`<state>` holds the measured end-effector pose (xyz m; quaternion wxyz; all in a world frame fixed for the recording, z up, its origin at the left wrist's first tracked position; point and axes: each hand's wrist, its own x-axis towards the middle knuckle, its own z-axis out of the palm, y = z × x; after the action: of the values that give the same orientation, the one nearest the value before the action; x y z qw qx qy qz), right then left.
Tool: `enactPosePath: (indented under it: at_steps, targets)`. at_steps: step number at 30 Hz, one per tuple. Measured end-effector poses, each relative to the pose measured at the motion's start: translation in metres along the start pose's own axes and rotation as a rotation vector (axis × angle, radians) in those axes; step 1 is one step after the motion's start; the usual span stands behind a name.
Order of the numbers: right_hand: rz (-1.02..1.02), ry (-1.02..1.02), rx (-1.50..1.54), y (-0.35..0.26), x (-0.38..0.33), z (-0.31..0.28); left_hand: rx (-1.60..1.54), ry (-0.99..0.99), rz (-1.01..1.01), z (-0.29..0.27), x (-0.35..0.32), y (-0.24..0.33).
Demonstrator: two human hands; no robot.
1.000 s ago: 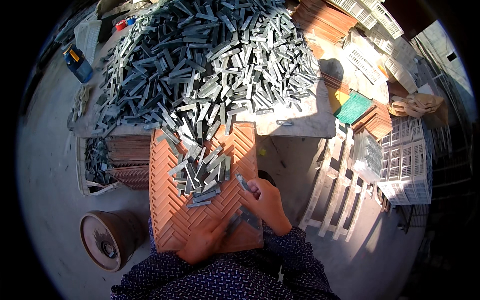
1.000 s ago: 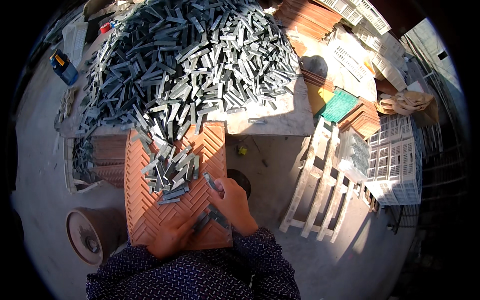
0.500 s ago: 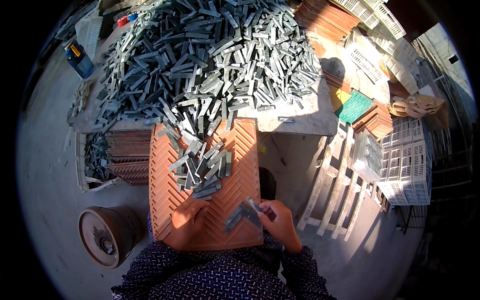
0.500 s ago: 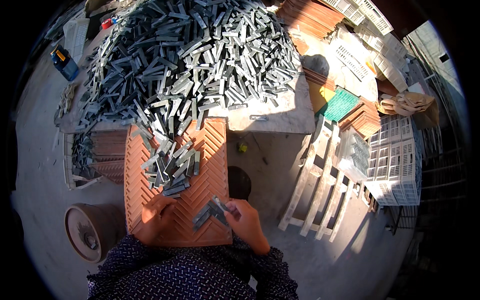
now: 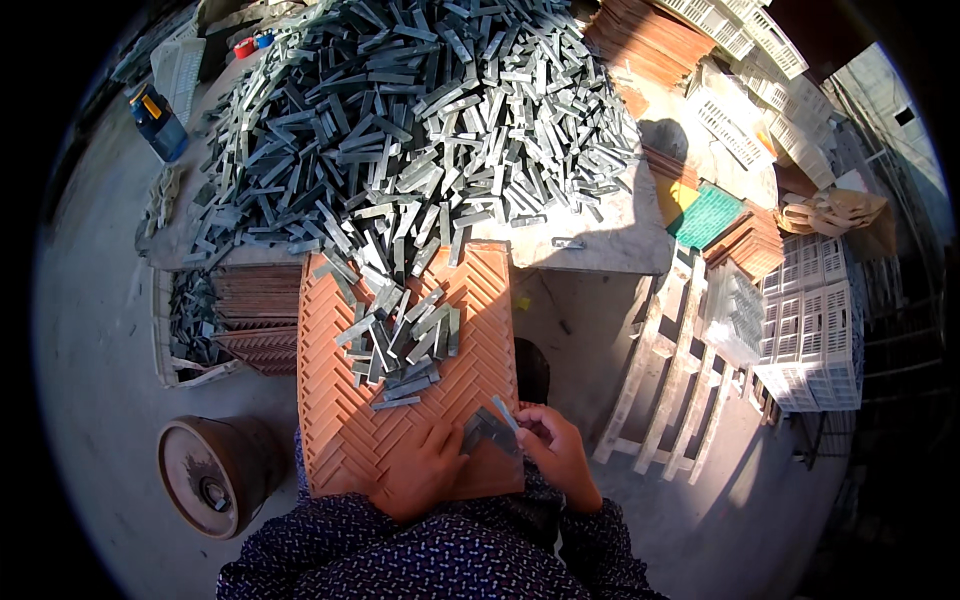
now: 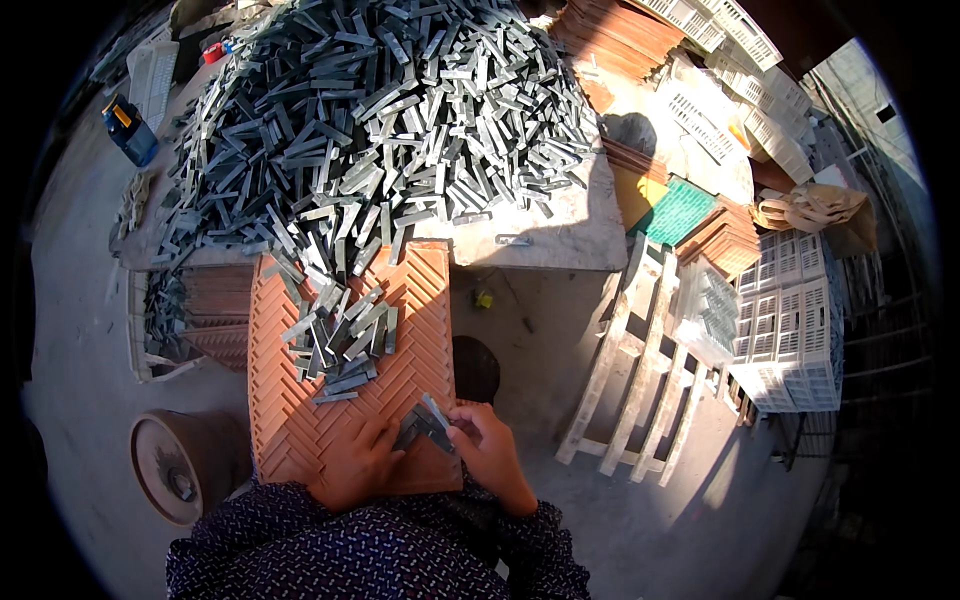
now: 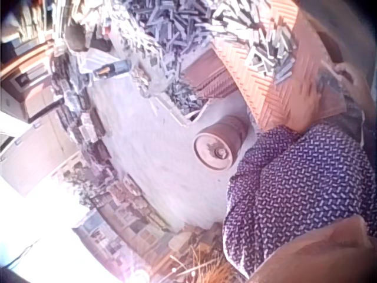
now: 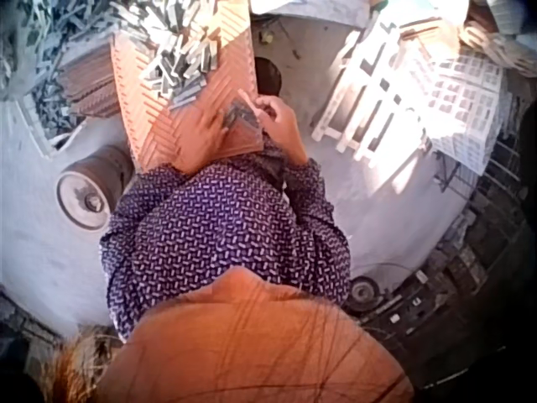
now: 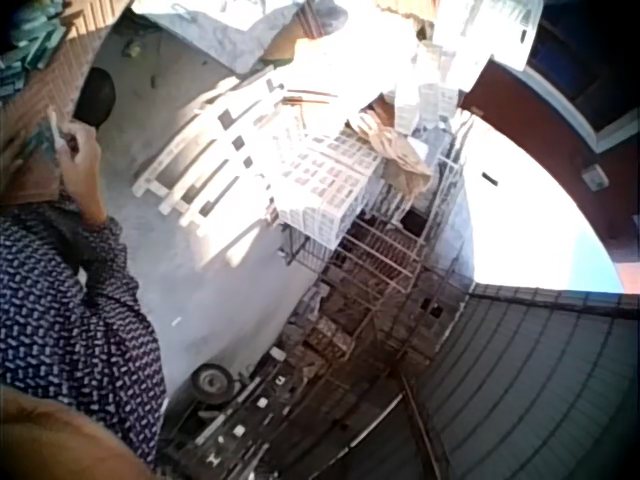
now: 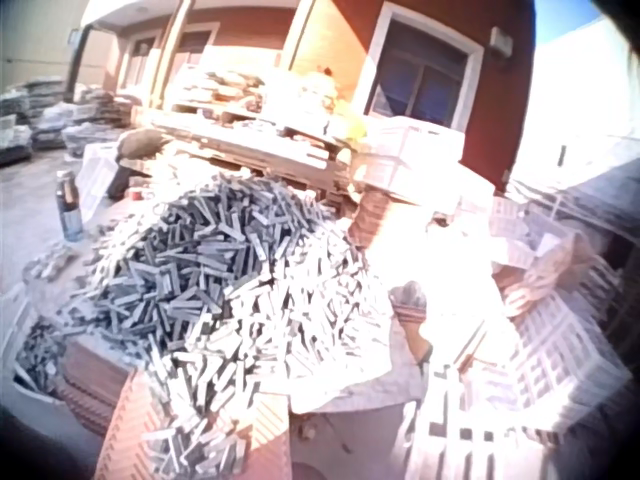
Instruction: The person picks up small grey rectangular tiles from a large pile and places them one by one onto a larger terracotta tile held in their lap. They arrange the small tiles in a herringbone pattern, continuing to add pieces to the design throughout the clip.
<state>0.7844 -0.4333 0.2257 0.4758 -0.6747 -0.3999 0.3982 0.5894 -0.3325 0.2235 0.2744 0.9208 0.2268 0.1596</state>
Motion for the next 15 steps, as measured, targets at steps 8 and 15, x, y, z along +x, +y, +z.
enactPosePath:
  at_steps: [8, 15]
  targets:
    - [0.02, 0.011, 0.005, 0.001, 0.002, -0.003, -0.124, 0.051, -0.035, 0.008, 0.002, 0.001]
    - [-0.022, 0.039, -0.027, 0.009, 0.002, -0.009, -0.214, -0.034, 0.041, 0.007, 0.003, -0.003]
